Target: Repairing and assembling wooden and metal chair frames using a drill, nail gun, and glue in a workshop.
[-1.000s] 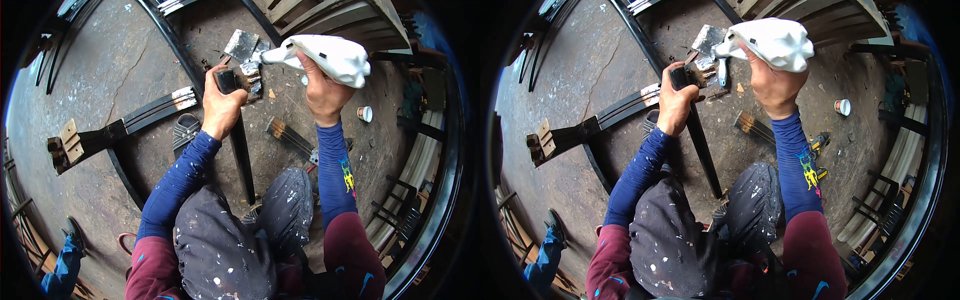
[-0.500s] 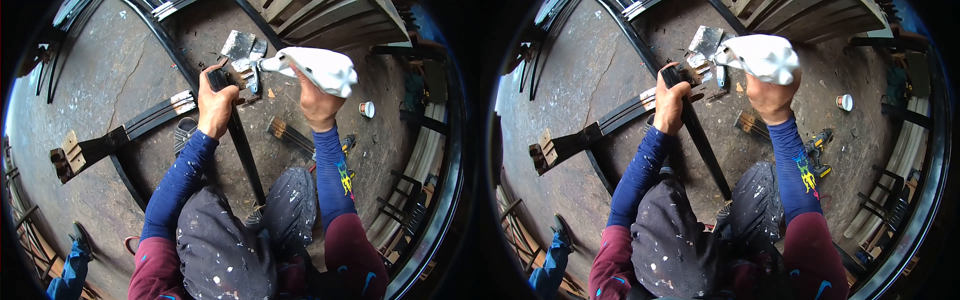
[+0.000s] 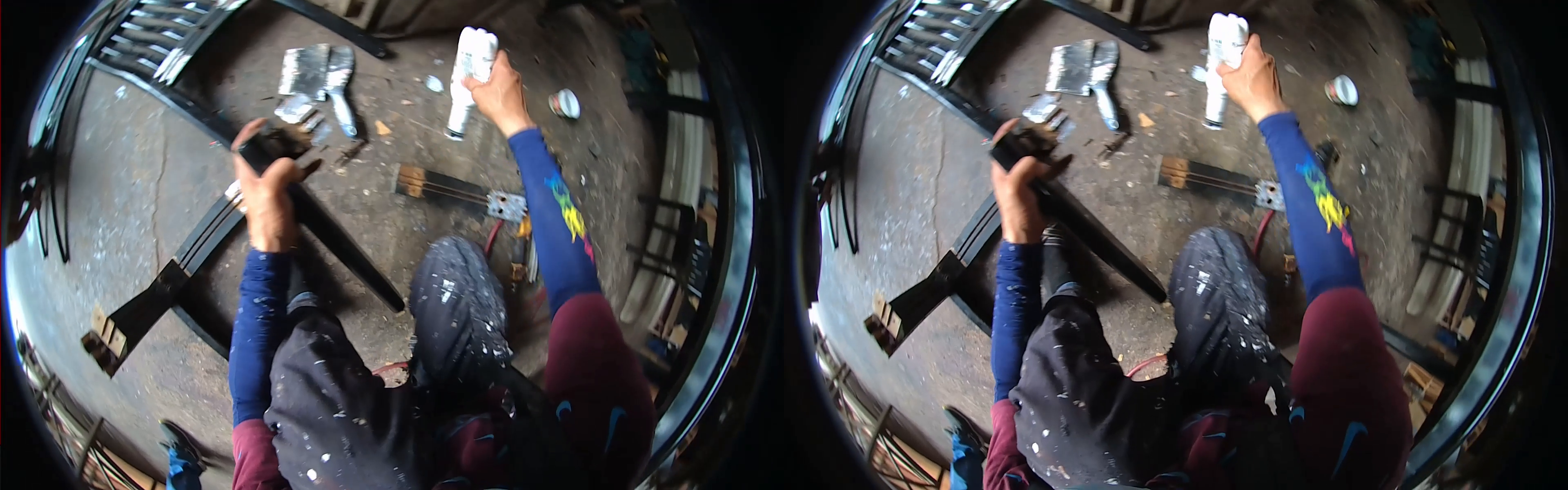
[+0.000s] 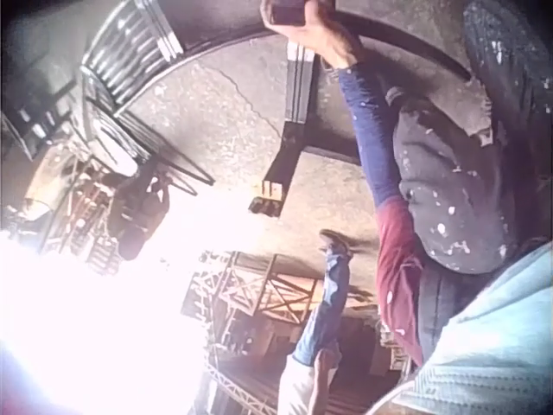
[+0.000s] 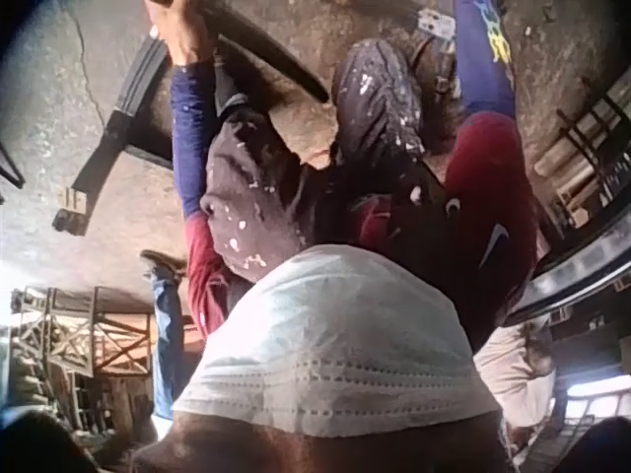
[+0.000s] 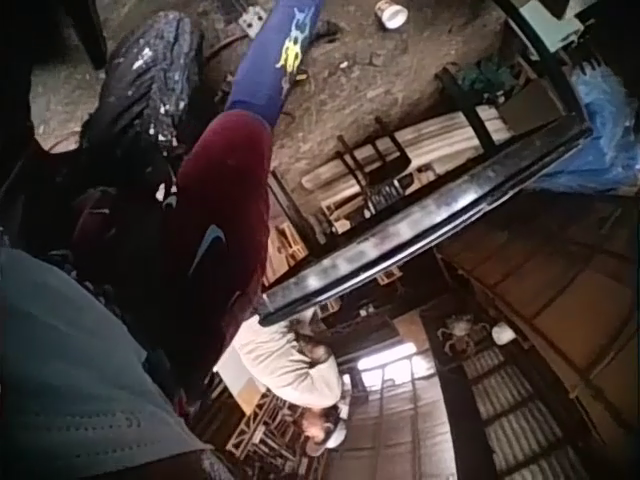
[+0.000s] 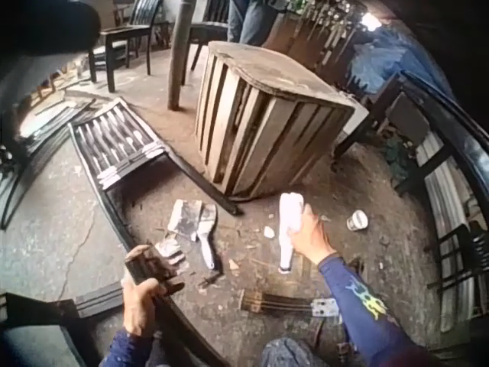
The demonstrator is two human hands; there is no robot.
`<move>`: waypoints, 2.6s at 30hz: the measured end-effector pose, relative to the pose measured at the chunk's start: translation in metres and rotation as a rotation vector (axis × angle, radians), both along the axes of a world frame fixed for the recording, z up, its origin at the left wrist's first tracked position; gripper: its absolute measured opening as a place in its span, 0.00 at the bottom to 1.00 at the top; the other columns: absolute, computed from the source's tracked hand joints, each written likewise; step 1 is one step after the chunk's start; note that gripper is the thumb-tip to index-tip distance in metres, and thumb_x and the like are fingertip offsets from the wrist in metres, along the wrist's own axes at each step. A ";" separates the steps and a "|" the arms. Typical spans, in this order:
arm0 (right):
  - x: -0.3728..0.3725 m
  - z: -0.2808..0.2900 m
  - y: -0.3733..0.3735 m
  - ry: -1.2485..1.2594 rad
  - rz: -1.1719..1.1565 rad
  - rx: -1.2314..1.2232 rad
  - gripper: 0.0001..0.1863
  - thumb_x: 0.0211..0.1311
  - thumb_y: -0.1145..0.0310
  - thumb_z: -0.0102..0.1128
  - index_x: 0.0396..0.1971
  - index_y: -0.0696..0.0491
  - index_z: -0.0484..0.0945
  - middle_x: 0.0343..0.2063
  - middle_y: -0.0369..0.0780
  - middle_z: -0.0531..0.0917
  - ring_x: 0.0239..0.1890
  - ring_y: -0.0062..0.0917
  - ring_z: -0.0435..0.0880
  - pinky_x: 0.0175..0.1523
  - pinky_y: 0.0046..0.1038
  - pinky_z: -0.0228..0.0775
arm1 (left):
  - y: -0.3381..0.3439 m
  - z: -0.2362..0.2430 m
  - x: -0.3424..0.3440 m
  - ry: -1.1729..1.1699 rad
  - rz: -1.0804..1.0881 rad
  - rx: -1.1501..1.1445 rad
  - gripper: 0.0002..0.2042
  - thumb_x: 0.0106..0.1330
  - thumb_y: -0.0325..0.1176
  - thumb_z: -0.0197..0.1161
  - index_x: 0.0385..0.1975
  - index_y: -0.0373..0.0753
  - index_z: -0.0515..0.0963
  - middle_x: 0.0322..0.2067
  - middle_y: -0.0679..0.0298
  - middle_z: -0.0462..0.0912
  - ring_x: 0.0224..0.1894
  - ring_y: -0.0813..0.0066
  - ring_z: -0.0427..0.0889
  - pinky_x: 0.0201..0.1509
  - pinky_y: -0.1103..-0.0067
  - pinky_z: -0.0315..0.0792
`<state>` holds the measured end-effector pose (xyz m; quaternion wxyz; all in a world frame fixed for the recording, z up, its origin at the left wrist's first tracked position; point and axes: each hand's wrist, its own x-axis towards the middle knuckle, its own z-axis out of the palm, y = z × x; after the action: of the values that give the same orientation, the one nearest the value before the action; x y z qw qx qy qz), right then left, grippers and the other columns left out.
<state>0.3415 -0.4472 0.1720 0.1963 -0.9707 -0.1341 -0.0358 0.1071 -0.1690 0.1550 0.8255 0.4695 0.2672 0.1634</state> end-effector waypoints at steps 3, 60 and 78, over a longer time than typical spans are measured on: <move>0.043 -0.030 -0.100 0.195 -0.117 -0.693 0.21 0.59 0.67 0.63 0.52 0.58 0.76 0.52 0.55 0.83 0.55 0.50 0.83 0.58 0.46 0.77 | 0.000 0.004 0.003 -0.035 -0.099 0.008 0.36 0.51 0.27 0.52 0.68 0.34 0.62 0.47 0.54 0.77 0.48 0.60 0.81 0.56 0.58 0.82; -0.151 -0.057 0.021 1.286 0.174 0.663 0.33 0.65 0.41 0.65 0.47 0.60 0.82 0.41 0.44 0.87 0.49 0.29 0.86 0.52 0.34 0.79 | -0.009 -0.044 -0.002 -0.392 -0.208 -0.531 0.46 0.41 0.31 0.57 0.72 0.36 0.59 0.62 0.47 0.72 0.66 0.38 0.70 0.67 0.40 0.66; -0.256 -0.069 0.120 0.442 0.360 0.360 0.29 0.57 0.48 0.73 0.35 0.63 0.78 0.32 0.60 0.84 0.39 0.57 0.85 0.41 0.48 0.78 | 0.114 0.022 -0.136 0.141 -0.255 0.902 0.40 0.62 0.41 0.74 0.75 0.48 0.62 0.71 0.57 0.67 0.73 0.57 0.64 0.74 0.61 0.66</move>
<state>0.0852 -0.3271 0.1028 0.3922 -0.8653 -0.2493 0.1878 -0.0289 -0.0546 0.1768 0.5327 0.8200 0.1653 0.1284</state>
